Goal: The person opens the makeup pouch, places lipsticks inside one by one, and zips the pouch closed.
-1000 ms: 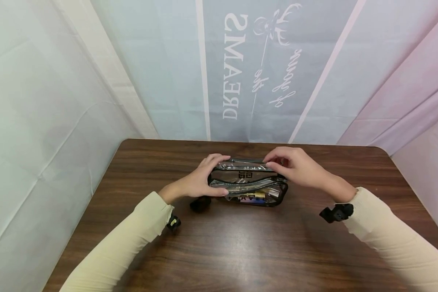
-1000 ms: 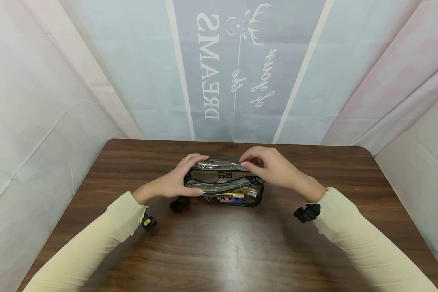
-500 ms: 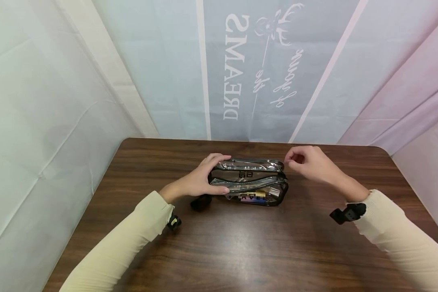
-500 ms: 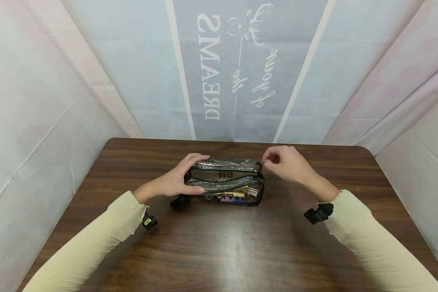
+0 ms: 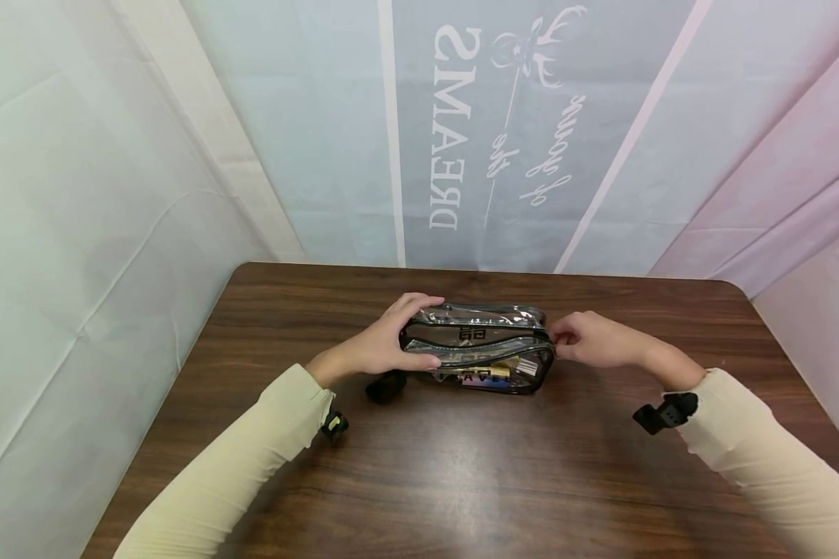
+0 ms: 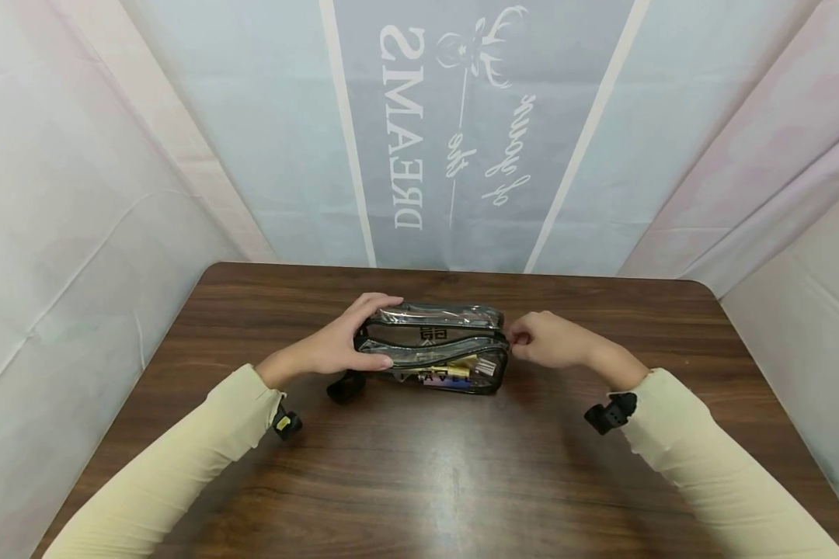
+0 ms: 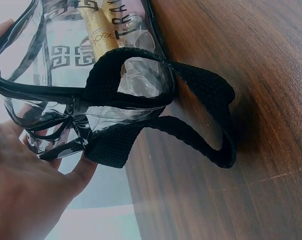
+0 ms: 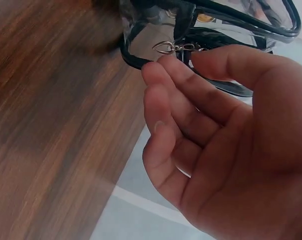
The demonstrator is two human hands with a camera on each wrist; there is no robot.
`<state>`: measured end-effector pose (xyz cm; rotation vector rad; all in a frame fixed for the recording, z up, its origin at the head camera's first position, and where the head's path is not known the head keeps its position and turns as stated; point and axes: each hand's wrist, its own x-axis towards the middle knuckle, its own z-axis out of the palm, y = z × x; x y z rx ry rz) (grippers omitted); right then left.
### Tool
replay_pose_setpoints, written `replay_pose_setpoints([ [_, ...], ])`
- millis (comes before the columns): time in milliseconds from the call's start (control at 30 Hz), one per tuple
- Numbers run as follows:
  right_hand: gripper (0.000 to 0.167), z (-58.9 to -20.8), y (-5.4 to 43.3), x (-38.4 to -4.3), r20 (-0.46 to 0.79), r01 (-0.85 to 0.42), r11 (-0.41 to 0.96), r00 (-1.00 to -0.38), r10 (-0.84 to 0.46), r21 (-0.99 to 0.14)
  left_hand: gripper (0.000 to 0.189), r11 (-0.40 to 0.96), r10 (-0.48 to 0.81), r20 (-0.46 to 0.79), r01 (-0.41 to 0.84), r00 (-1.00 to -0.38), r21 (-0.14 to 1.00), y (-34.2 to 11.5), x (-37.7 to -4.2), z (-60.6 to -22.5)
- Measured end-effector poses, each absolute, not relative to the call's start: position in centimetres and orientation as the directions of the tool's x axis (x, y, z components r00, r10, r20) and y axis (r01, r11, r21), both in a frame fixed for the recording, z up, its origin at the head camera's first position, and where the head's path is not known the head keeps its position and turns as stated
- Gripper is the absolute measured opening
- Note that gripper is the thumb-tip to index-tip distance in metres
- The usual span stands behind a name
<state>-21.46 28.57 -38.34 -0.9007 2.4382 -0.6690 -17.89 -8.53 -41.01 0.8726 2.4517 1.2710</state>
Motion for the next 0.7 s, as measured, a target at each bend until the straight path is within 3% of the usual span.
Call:
replay_pose_setpoints([
  [267,0.010,-39.2,29.0,-21.4,-0.318,-0.415,0.668,-0.645,-0.694,-0.617,0.086,0.443,0.606,0.061,0.400,-0.793,0.803,-8.2,-17.5,-41.2],
  [700,0.011,-40.2,29.7,-21.5,-0.351,-0.366,0.642,-0.607,-0.713,-0.674,0.083,0.438,0.589,0.083,0.404,-0.804,0.803,-7.8,-17.0,-41.4],
])
